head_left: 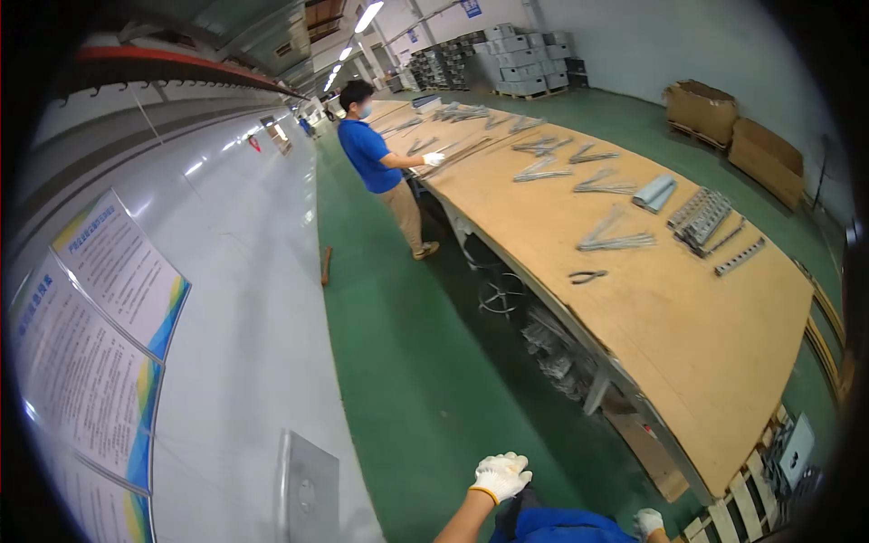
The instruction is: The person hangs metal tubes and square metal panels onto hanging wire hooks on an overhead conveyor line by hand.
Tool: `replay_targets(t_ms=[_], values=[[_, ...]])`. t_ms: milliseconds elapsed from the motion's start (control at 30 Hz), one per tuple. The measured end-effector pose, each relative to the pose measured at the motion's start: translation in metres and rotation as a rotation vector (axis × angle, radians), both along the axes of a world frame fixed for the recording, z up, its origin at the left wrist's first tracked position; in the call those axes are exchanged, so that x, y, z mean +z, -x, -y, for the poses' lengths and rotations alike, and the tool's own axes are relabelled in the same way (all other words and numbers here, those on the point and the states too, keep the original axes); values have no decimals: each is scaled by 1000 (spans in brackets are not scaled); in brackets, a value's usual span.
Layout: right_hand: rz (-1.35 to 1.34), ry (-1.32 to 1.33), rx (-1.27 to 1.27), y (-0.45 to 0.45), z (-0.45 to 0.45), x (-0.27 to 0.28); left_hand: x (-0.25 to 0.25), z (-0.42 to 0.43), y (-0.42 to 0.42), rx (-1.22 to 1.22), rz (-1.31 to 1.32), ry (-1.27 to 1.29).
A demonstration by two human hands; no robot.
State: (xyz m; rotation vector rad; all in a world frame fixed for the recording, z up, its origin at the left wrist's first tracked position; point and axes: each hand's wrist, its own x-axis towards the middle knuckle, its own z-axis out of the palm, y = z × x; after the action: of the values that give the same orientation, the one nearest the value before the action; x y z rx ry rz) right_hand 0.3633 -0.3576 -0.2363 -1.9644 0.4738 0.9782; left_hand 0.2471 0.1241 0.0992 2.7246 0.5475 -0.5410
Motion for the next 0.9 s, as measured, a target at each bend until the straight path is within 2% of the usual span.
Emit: replay_targets(t_ms=[33,67,133,200,267,300,333,400,433,467,500,533,567,600,633,700,767,800,833,867,900], values=[[67,-82,-48,4,1,7,-2,23,-6,-36,39,-20],[19,-136,-60,0,-5,78,-3,46,-29,-77,37,-15],[82,-182,-111,17,35,71,2,98,-40,-161,-42,-2],[98,-113,-210,38,81,73,28,158,-60,-199,-11,86],[-59,-140,-592,66,146,67,32,207,-82,-392,31,192],[-167,-147,-795,87,193,44,33,228,-91,-448,58,218],[-282,-153,-1004,108,231,31,37,245,-102,-499,27,162],[-214,511,566,155,278,32,45,282,-118,-647,-57,73],[-193,731,1363,189,297,33,41,291,-122,-691,52,155],[-131,725,1326,222,307,30,22,300,-123,-741,134,179],[-181,828,905,240,308,57,24,311,-128,-788,144,177],[53,911,922,296,326,-11,24,321,-134,-833,131,163],[-184,899,746,291,306,47,27,331,-136,-861,136,152],[-116,856,849,317,307,31,24,339,-141,-908,132,173],[-127,855,965,333,285,45,20,339,-142,-944,84,167],[-44,701,1040,375,261,16,14,349,-150,-1003,19,142],[-377,334,-598,388,179,70,14,322,-144,-1106,36,162],[-459,62,-1389,383,144,98,9,313,-144,-1139,45,169],[-466,81,-1321,400,121,86,7,309,-145,-1171,29,137],[-470,119,-1029,386,164,78,-15,377,-178,-1185,-37,110],[-409,174,-751,393,157,92,-18,384,-185,-1204,-41,110]])
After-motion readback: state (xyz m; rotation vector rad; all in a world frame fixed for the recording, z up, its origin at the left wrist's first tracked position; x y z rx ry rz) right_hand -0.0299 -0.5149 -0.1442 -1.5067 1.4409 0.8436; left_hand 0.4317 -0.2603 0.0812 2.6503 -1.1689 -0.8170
